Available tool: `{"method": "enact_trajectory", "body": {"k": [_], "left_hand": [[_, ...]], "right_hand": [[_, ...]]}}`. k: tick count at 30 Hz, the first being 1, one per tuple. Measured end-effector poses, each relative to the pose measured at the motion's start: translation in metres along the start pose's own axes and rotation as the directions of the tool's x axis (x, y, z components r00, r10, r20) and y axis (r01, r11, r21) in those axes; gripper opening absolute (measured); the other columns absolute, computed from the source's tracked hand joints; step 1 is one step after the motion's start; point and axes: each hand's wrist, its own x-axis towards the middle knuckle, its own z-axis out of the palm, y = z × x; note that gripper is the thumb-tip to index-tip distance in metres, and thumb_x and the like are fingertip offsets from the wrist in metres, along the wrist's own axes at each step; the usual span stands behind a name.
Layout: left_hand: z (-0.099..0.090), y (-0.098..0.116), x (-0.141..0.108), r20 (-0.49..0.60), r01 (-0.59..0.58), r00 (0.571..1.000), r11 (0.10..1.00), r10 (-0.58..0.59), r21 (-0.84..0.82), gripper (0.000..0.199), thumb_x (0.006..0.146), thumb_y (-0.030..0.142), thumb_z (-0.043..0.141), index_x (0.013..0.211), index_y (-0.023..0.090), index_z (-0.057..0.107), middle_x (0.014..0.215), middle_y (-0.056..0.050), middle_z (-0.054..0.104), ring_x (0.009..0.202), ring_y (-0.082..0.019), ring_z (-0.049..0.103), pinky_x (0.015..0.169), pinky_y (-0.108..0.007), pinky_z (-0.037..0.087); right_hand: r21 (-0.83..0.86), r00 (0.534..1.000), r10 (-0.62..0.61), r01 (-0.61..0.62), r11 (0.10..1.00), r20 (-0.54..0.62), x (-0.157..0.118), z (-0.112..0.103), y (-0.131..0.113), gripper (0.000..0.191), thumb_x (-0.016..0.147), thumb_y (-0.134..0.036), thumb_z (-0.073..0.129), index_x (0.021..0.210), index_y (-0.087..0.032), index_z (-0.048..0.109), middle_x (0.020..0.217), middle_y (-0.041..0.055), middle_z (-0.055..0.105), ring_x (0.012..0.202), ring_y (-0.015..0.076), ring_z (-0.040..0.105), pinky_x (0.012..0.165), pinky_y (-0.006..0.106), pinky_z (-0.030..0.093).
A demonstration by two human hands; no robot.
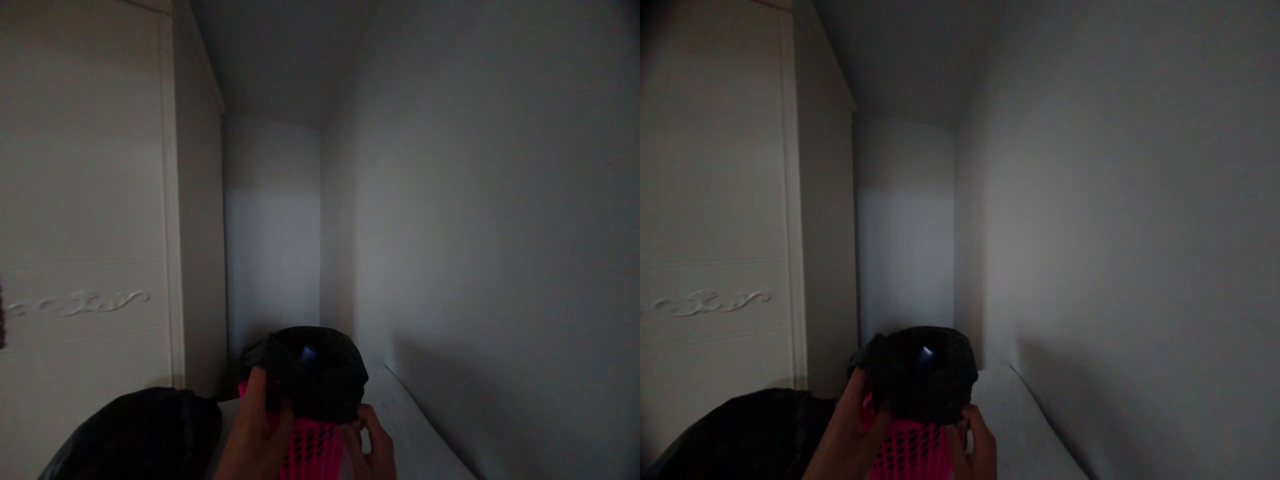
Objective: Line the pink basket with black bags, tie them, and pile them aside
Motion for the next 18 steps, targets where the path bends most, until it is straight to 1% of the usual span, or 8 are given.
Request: {"method": "enact_trajectory", "body": {"k": [3, 5, 7, 9, 11, 13, 15, 18], "left_hand": [[-0.004, -0.005, 0.002, -0.008, -0.077, 0.997, 0.989, 0.079, 0.129, 0.036, 0.094, 0.031, 0.057, 0.129, 0.024, 0.058, 0.125, -0.014, 0.070, 0.118, -0.032, 0.070, 0.100, -0.056, 0.058], [-0.006, -0.015, 0.000, -0.014, -0.117, 0.992, 0.968, 0.123, 0.223, 0.040, 0.094, 0.032, 0.059, 0.134, 0.025, 0.058, 0.131, -0.014, 0.067, 0.123, -0.033, 0.067, 0.102, -0.058, 0.057], [-0.008, -0.029, -0.005, 0.020, -0.163, 0.986, 0.940, 0.165, 0.299, 0.047, 0.096, 0.028, 0.056, 0.143, 0.025, 0.053, 0.138, -0.017, 0.065, 0.130, -0.035, 0.064, 0.103, -0.058, 0.057], [-0.009, -0.045, -0.011, 0.059, -0.225, 0.974, 0.906, 0.219, 0.359, 0.058, 0.096, 0.020, 0.051, 0.153, 0.023, 0.044, 0.143, -0.020, 0.062, 0.138, -0.037, 0.059, 0.106, -0.060, 0.056], [-0.012, -0.056, -0.013, 0.082, -0.274, 0.961, 0.877, 0.263, 0.395, 0.067, 0.093, 0.012, 0.047, 0.159, 0.022, 0.037, 0.147, -0.021, 0.061, 0.143, -0.038, 0.055, 0.108, -0.062, 0.054], [-0.016, -0.061, -0.011, 0.103, -0.303, 0.953, 0.865, 0.286, 0.400, 0.072, 0.090, 0.008, 0.046, 0.160, 0.023, 0.036, 0.149, -0.019, 0.060, 0.144, -0.037, 0.054, 0.110, -0.061, 0.052], [-0.023, -0.062, -0.005, 0.132, -0.319, 0.948, 0.872, 0.290, 0.372, 0.076, 0.087, 0.005, 0.046, 0.160, 0.024, 0.038, 0.152, -0.017, 0.059, 0.144, -0.035, 0.053, 0.113, -0.059, 0.050], [-0.037, -0.063, 0.004, 0.193, -0.332, 0.940, 0.885, 0.281, 0.326, 0.078, 0.087, 0.004, 0.046, 0.161, 0.026, 0.038, 0.156, -0.014, 0.057, 0.146, -0.034, 0.051, 0.116, -0.057, 0.048]], "right_hand": [[0.011, 0.997, 0.080, -0.080, 0.997, -0.001, 0.004, -0.005, -0.010, 0.040, 0.088, -0.062, 0.065, 0.082, -0.022, 0.069, 0.063, -0.0005, 0.061, 0.059, 0.0192, 0.060, 0.051, 0.025, 0.047], [0.032, 0.996, 0.087, -0.086, 0.996, -0.030, 0.006, -0.006, -0.016, 0.045, 0.090, -0.065, 0.059, 0.084, -0.022, 0.069, 0.061, -0.0009, 0.060, 0.056, 0.0187, 0.058, 0.050, 0.026, 0.046], [0.054, 0.994, 0.091, -0.088, 0.995, -0.054, 0.009, -0.007, -0.021, 0.049, 0.093, -0.067, 0.054, 0.084, -0.022, 0.068, 0.057, -0.0029, 0.055, 0.051, 0.0166, 0.052, 0.048, 0.025, 0.043], [0.054, 0.993, 0.103, -0.100, 0.994, -0.058, 0.014, -0.009, -0.025, 0.049, 0.093, -0.068, 0.054, 0.084, -0.021, 0.067, 0.054, -0.0054, 0.050, 0.047, 0.0148, 0.046, 0.046, 0.025, 0.039], [0.021, 0.992, 0.106, -0.104, 0.994, -0.072, 0.023, -0.014, -0.030, 0.048, 0.092, -0.067, 0.056, 0.084, -0.021, 0.066, 0.054, -0.0062, 0.048, 0.047, 0.0143, 0.045, 0.045, 0.024, 0.037], [-0.027, 0.994, 0.073, -0.076, 0.997, -0.077, 0.039, -0.021, -0.036, 0.045, 0.091, -0.065, 0.058, 0.084, -0.021, 0.065, 0.056, -0.0057, 0.050, 0.048, 0.0145, 0.046, 0.046, 0.025, 0.037], [-0.071, 0.999, 0.024, -0.026, 0.997, -0.037, 0.060, -0.028, -0.040, 0.041, 0.092, -0.062, 0.059, 0.085, -0.021, 0.065, 0.058, -0.0045, 0.054, 0.053, 0.0157, 0.051, 0.050, 0.025, 0.041], [-0.112, 0.994, -0.021, 0.033, 0.993, 0.107, 0.098, -0.032, -0.044, 0.038, 0.094, -0.058, 0.058, 0.087, -0.022, 0.064, 0.063, -0.0029, 0.059, 0.060, 0.0177, 0.058, 0.057, 0.027, 0.045]]}}
